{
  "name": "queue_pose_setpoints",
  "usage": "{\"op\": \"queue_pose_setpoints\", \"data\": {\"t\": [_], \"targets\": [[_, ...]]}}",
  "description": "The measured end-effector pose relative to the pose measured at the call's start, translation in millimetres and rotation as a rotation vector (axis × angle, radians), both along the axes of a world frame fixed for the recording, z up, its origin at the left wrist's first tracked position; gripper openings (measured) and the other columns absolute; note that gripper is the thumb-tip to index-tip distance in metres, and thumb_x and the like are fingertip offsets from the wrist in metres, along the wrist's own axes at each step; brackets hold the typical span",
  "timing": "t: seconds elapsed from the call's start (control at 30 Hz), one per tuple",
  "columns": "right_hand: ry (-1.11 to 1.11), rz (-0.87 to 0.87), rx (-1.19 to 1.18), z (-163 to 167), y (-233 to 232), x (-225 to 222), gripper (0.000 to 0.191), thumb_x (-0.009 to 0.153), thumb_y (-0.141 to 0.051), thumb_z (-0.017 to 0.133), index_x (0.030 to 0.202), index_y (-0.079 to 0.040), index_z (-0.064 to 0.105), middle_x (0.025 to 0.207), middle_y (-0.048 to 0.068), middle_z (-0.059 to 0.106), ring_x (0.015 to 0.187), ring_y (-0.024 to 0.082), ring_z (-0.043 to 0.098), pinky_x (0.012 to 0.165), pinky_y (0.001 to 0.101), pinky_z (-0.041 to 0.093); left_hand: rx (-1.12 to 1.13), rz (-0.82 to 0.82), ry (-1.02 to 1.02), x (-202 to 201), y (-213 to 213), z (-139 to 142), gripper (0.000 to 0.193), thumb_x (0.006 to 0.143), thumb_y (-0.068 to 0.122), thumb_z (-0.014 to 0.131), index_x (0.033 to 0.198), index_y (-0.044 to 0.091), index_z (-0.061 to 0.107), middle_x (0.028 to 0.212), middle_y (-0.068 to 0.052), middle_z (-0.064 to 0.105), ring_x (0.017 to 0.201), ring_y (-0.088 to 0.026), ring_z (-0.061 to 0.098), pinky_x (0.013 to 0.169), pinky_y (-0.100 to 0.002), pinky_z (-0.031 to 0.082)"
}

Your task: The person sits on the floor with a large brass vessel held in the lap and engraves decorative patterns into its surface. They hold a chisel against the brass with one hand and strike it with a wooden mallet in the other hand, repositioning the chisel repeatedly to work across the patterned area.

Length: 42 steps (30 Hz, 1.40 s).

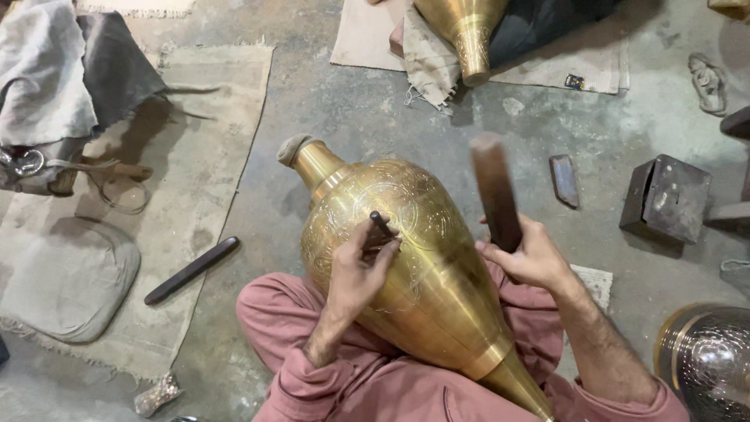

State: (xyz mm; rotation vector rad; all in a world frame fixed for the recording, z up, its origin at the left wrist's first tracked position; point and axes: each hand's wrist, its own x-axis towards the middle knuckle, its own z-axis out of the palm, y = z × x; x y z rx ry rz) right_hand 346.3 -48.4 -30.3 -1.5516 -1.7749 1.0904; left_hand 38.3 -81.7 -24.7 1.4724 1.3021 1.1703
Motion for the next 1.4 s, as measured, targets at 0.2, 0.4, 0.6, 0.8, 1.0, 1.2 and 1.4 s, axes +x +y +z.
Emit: {"op": "queue_pose_setpoints", "data": {"t": [0.2, 0.4, 0.6, 0.8, 1.0, 1.2, 1.4], "targets": [[-0.526, 0.163, 0.062, -4, 8, 13, 0.047, 0.073, -0.021, 0.077, 0.117, -0.011, 0.063, 0.089, 0.016, 0.076, 0.087, 0.038, 0.073, 0.070, 0.0491, 0.056, 0.078, -0.174, 0.234, 0, 32, 8, 0.051, 0.093, 0.006, 0.072, 0.140, 0.003, 0.052, 0.103, -0.014, 0.079, 0.092, -0.024, 0.080, 0.079, -0.033, 0.065], [-0.471, 0.151, 0.122, 20, 36, 10, 0.039, 0.078, -0.027, 0.078, 0.113, -0.014, 0.065, 0.089, 0.014, 0.076, 0.083, 0.034, 0.075, 0.070, 0.0469, 0.058, 0.067, -0.222, 0.288, -6, 39, 9, 0.049, 0.092, 0.009, 0.074, 0.137, 0.006, 0.056, 0.103, -0.014, 0.079, 0.091, -0.025, 0.080, 0.078, -0.036, 0.065], [0.055, 0.192, 0.138, 52, 64, -8, 0.025, 0.086, -0.019, 0.084, 0.100, -0.006, 0.068, 0.084, 0.012, 0.067, 0.076, 0.020, 0.067, 0.067, 0.0379, 0.053, 0.006, -0.266, 0.260, -9, 40, 13, 0.046, 0.094, 0.008, 0.071, 0.138, 0.006, 0.055, 0.107, -0.015, 0.079, 0.097, -0.023, 0.079, 0.083, -0.035, 0.065], [-0.141, 0.172, 0.159, 63, 79, -3, 0.031, 0.084, -0.022, 0.084, 0.104, -0.008, 0.066, 0.076, 0.005, 0.067, 0.071, 0.015, 0.063, 0.063, 0.0353, 0.053, -0.021, -0.311, 0.217, -9, 43, 19, 0.050, 0.093, 0.008, 0.071, 0.141, 0.010, 0.054, 0.107, -0.014, 0.079, 0.092, -0.024, 0.081, 0.080, -0.035, 0.065], [-0.234, 0.161, 0.261, 49, 61, 9, 0.034, 0.082, -0.022, 0.082, 0.109, -0.008, 0.068, 0.080, 0.006, 0.066, 0.074, 0.013, 0.060, 0.066, 0.0348, 0.050, -0.024, -0.410, 0.301, -10, 49, 28, 0.049, 0.094, 0.009, 0.071, 0.140, 0.013, 0.054, 0.098, -0.012, 0.080, 0.085, -0.024, 0.080, 0.076, -0.036, 0.063], [-0.484, 0.110, 0.293, 39, 46, 16, 0.028, 0.082, -0.020, 0.080, 0.103, -0.008, 0.066, 0.075, 0.015, 0.070, 0.071, 0.035, 0.069, 0.068, 0.0448, 0.053, 0.114, -0.523, 0.299, -12, 57, 35, 0.048, 0.094, 0.006, 0.070, 0.139, 0.012, 0.055, 0.099, -0.013, 0.078, 0.087, -0.026, 0.079, 0.075, -0.038, 0.061], [-0.537, 0.136, 0.258, 14, 35, 20, 0.031, 0.078, -0.015, 0.075, 0.107, -0.009, 0.066, 0.084, 0.016, 0.074, 0.080, 0.037, 0.072, 0.069, 0.0465, 0.055, -0.073, -0.558, 0.281, -13, 59, 32, 0.051, 0.097, 0.006, 0.066, 0.144, 0.015, 0.050, 0.097, -0.011, 0.080, 0.084, -0.021, 0.080, 0.075, -0.035, 0.062]]}}
